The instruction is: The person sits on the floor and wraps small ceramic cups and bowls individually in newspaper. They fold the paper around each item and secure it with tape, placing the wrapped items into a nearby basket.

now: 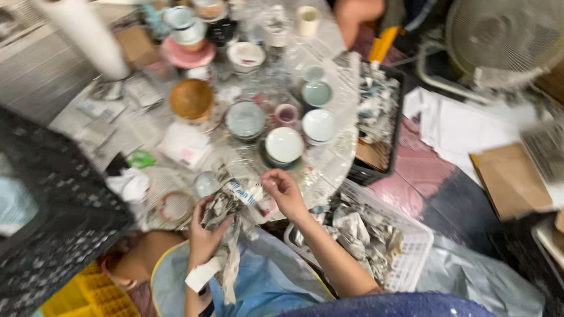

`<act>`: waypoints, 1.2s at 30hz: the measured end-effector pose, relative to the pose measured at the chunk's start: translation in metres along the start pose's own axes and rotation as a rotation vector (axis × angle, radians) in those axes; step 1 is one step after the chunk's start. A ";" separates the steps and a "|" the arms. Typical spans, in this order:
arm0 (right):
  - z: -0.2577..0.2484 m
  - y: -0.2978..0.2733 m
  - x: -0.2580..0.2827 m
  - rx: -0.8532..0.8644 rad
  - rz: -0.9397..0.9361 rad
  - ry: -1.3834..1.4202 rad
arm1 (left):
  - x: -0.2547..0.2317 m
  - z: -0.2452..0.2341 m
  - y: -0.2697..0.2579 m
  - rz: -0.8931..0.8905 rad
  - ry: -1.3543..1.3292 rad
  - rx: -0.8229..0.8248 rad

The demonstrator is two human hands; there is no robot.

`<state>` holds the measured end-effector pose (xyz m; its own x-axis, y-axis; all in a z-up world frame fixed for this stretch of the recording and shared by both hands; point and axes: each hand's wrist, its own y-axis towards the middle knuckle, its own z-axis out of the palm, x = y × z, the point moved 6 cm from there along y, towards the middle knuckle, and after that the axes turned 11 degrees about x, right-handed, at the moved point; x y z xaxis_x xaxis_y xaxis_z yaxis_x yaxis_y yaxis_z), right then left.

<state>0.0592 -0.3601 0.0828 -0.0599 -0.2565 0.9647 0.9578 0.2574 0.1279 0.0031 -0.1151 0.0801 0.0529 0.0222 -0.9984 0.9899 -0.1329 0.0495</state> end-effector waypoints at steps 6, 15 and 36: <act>0.046 0.075 0.009 -0.089 -0.110 -0.142 | -0.014 -0.058 -0.024 -0.016 0.047 0.120; 0.083 0.126 -0.007 0.185 0.211 0.048 | -0.068 -0.096 -0.050 0.289 0.412 -0.479; 0.033 0.026 -0.119 -0.002 0.456 -0.150 | 0.050 -0.093 -0.059 -0.170 -0.484 -0.517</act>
<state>0.0819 -0.2922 -0.0210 0.3266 0.0197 0.9450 0.8965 0.3100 -0.3164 -0.0401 -0.0138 0.0303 -0.0526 -0.4555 -0.8887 0.9212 0.3215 -0.2193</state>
